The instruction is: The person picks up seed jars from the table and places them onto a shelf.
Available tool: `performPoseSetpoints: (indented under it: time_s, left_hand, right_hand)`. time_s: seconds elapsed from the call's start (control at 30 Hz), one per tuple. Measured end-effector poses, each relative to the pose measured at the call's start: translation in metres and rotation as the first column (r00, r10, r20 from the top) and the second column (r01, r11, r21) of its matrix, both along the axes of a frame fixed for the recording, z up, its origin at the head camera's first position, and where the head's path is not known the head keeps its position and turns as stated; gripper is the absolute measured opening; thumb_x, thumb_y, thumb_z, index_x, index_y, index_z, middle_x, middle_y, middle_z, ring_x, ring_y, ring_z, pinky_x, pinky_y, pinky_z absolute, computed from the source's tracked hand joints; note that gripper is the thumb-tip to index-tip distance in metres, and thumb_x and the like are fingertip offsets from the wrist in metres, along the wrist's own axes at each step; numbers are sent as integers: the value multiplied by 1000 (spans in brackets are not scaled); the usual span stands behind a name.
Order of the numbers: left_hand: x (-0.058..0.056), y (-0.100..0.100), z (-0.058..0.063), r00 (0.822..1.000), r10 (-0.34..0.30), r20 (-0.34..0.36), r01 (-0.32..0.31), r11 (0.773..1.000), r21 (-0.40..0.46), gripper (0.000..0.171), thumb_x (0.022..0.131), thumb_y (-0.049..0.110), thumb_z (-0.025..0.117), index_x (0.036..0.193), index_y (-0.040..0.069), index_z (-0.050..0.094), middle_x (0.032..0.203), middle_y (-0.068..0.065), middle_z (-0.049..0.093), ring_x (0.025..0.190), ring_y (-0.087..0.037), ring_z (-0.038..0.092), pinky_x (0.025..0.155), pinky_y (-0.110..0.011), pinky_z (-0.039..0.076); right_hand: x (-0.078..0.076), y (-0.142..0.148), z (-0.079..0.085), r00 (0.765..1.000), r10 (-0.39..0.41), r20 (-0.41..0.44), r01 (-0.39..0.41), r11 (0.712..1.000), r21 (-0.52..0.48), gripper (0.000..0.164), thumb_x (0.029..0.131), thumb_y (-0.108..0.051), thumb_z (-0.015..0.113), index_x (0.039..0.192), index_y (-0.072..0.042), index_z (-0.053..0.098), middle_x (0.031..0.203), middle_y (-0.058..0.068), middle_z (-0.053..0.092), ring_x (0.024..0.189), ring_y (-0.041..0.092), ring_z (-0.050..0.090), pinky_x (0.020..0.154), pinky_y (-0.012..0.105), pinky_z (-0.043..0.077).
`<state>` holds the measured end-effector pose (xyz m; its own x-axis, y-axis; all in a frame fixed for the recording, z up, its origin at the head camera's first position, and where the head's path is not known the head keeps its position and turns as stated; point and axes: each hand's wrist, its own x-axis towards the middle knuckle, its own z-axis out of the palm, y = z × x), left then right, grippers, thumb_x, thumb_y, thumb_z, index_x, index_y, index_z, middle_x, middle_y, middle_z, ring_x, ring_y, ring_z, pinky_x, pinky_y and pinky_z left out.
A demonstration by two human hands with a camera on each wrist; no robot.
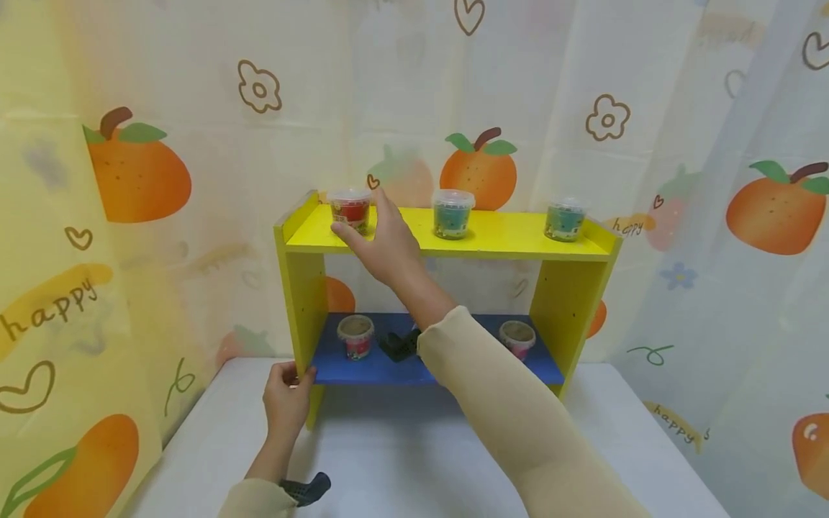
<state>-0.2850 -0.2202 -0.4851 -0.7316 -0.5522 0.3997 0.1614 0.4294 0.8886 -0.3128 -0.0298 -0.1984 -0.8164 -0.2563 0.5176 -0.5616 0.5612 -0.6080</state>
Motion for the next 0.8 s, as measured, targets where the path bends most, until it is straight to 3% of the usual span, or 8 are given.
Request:
performPoseSetpoints:
  time_s: [0.1, 0.17, 0.23, 0.33, 0.47, 0.67, 0.73, 0.8]
  left_hand:
    - [1, 0, 1, 1000, 5, -8, -5, 1000, -30, 31, 89, 20, 73, 107, 0, 57, 101, -17, 67, 83, -19, 55, 69, -13, 39]
    - [3, -1, 3, 1000, -1, 7, 2, 999, -43, 31, 90, 20, 72, 108, 0, 57, 103, -17, 67, 85, -23, 56, 71, -18, 40]
    - [4, -1, 5, 1000, -12, 23, 13, 998, -55, 31, 91, 21, 71, 110, 1, 57, 105, -17, 67, 88, -26, 58, 74, -23, 41]
    - [7, -1, 6, 999, -33, 35, 35, 997, -66, 30, 92, 19, 69, 113, 1, 57, 109, -17, 66, 92, -28, 60, 77, -29, 42]
    - [15, 0, 6, 998, -41, 45, 45, 995, -90, 30, 94, 15, 64, 119, 1, 58, 113, -17, 66, 97, -29, 61, 78, -32, 42]
    - [37, 7, 7, 996, -52, 74, 65, 978, -198, 48, 94, 12, 61, 139, -2, 48, 131, -23, 55, 118, -39, 53, 92, -53, 48]
    - [46, 12, 6, 996, -58, 69, 75, 956, -283, 56, 92, 10, 64, 143, -2, 43, 140, -26, 46, 127, -45, 44, 96, -60, 44]
    - [54, 19, 6, 996, -80, 44, 91, 911, -401, 63, 87, 7, 69, 143, -3, 42, 146, -29, 38, 133, -49, 36, 102, -65, 38]
  right_hand:
    - [12, 14, -19, 989, 60, -137, -60, 998, 0, 91, 91, -57, 61, 158, -18, 15, 163, -2, 23, 148, 18, 27, 117, 41, 30]
    - [20, 25, -37, 967, 99, -234, -99, 995, 13, 88, 92, -48, 64, 158, -13, 18, 163, 1, 23, 149, 17, 24, 117, 40, 28]
    - [28, 37, -58, 941, 127, -315, -119, 992, 44, 85, 92, -42, 66, 157, -11, 20, 163, 5, 24, 150, 18, 24, 118, 41, 27]
    - [39, 57, -99, 918, 161, -361, -131, 986, 107, 82, 92, -39, 66, 156, -9, 23, 163, 5, 24, 149, 19, 25, 116, 44, 31]
    - [52, 84, -158, 930, 169, -327, -97, 970, 225, 80, 94, -44, 63, 155, -9, 26, 162, 7, 27, 149, 22, 26, 111, 47, 37]
    - [63, 117, -225, 987, 51, -152, 8, 931, 365, 84, 92, -55, 59, 154, -7, 30, 161, 11, 27, 150, 31, 21, 115, 54, 28]
    - [65, 126, -238, 995, -21, -96, 58, 915, 400, 86, 91, -58, 60, 154, -8, 30, 162, 10, 25, 150, 33, 19, 116, 57, 25]
    - [66, 134, -248, 994, -92, -65, 111, 898, 426, 88, 89, -59, 61, 154, -9, 30, 162, 11, 24, 150, 35, 18, 115, 60, 23]
